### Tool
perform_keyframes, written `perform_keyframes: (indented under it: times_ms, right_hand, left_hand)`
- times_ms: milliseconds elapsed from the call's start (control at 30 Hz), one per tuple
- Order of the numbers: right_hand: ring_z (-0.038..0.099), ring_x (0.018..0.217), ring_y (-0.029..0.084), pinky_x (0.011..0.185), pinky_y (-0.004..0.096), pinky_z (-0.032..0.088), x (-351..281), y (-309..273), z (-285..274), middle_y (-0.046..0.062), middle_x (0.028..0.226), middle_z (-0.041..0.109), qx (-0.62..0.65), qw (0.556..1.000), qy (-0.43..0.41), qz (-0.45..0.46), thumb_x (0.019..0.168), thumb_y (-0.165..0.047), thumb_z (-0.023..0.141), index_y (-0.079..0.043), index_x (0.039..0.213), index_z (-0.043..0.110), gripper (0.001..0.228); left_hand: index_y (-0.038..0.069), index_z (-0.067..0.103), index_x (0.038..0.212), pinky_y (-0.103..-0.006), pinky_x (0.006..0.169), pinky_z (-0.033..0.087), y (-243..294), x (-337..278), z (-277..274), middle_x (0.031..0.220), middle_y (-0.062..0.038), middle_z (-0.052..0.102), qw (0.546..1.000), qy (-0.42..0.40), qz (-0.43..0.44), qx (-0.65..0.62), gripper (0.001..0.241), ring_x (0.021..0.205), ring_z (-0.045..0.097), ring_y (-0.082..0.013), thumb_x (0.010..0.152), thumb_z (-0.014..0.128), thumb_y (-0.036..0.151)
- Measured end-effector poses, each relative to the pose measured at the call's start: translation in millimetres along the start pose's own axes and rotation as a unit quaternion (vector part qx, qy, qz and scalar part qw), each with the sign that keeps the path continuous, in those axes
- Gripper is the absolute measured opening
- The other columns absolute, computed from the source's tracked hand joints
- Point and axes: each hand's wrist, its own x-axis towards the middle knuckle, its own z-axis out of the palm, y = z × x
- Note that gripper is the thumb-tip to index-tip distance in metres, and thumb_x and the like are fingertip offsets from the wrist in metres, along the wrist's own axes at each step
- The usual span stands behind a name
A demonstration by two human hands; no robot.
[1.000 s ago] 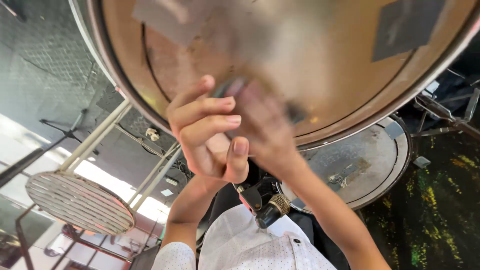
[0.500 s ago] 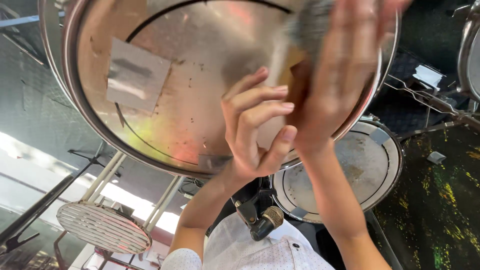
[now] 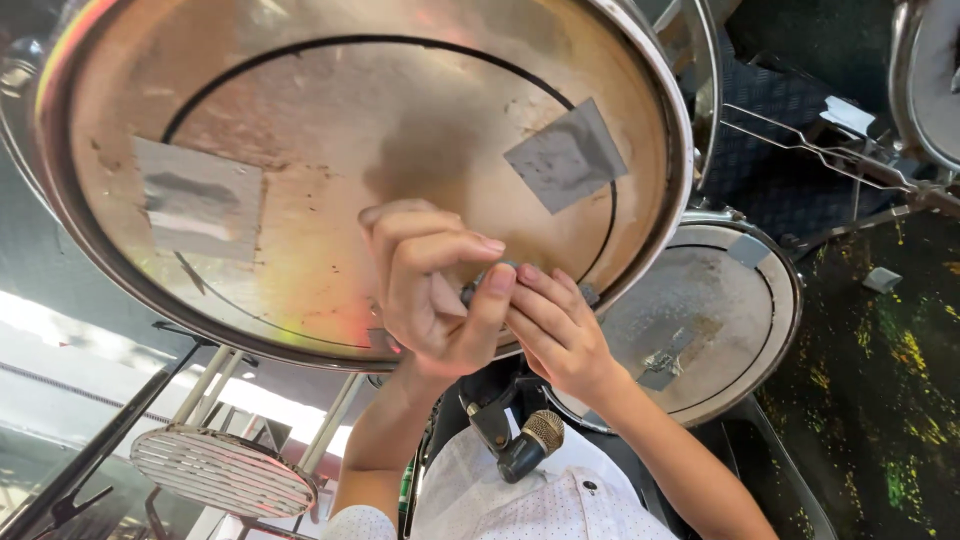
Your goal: Cleaning musical instruments, amplifiers, and audio equipment with a cloth and connecting cables.
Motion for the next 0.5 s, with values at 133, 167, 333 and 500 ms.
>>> perform_keyframes:
  times_ms: [133, 167, 333, 500]
  right_hand:
    - [0.053, 0.139, 0.037, 0.121, 0.053, 0.038, 11.3, 0.8, -12.3, 0.015, 0.138, 0.060, 0.051, 0.999, 0.010, 0.010, 0.093, 0.004, 0.072, 0.001, 0.128, 0.065, 0.036]
    - [0.050, 0.145, 0.038, 0.125, 0.051, 0.038, 16.6, -1.1, -18.7, 0.016, 0.143, 0.057, 0.133, 0.990, 0.028, 0.041, 0.094, 0.008, 0.068, 0.001, 0.133, 0.060, 0.041]
    - [0.042, 0.152, 0.033, 0.129, 0.042, 0.032, 32.7, -19.0, -65.9, 0.020, 0.155, 0.052, 0.183, 0.959, 0.090, 0.194, 0.095, 0.015, 0.057, 0.000, 0.143, 0.054, 0.051]
    - [0.035, 0.160, 0.026, 0.130, 0.037, 0.024, 9.0, -27.5, -97.0, 0.016, 0.160, 0.047, 0.263, 0.917, 0.166, 0.251, 0.109, 0.011, 0.052, 0.004, 0.148, 0.049, 0.039]
  left_hand:
    - [0.009, 0.063, 0.111, -0.0329, 0.092, 0.048, 6.7, -16.0, 9.9, 0.105, -0.006, 0.057, 1.000, -0.009, -0.005, -0.019, 0.016, 0.103, 0.050, -0.0246, 0.098, 0.072, 0.012]
    - [0.009, 0.063, 0.111, -0.0331, 0.092, 0.048, 9.1, -21.5, 13.4, 0.105, -0.005, 0.059, 0.999, -0.007, -0.006, -0.034, 0.018, 0.103, 0.053, -0.0234, 0.097, 0.073, 0.012]
    - [0.008, 0.062, 0.114, -0.0361, 0.101, 0.049, 37.1, -44.3, 22.3, 0.117, -0.007, 0.059, 0.997, -0.035, -0.020, -0.068, 0.023, 0.110, 0.056, -0.0254, 0.096, 0.074, 0.014]
    - [0.010, 0.062, 0.126, -0.0388, 0.118, 0.041, 73.0, -65.2, 8.1, 0.134, -0.009, 0.062, 0.980, -0.163, -0.055, -0.097, 0.027, 0.138, 0.054, -0.0300, 0.101, 0.069, 0.017]
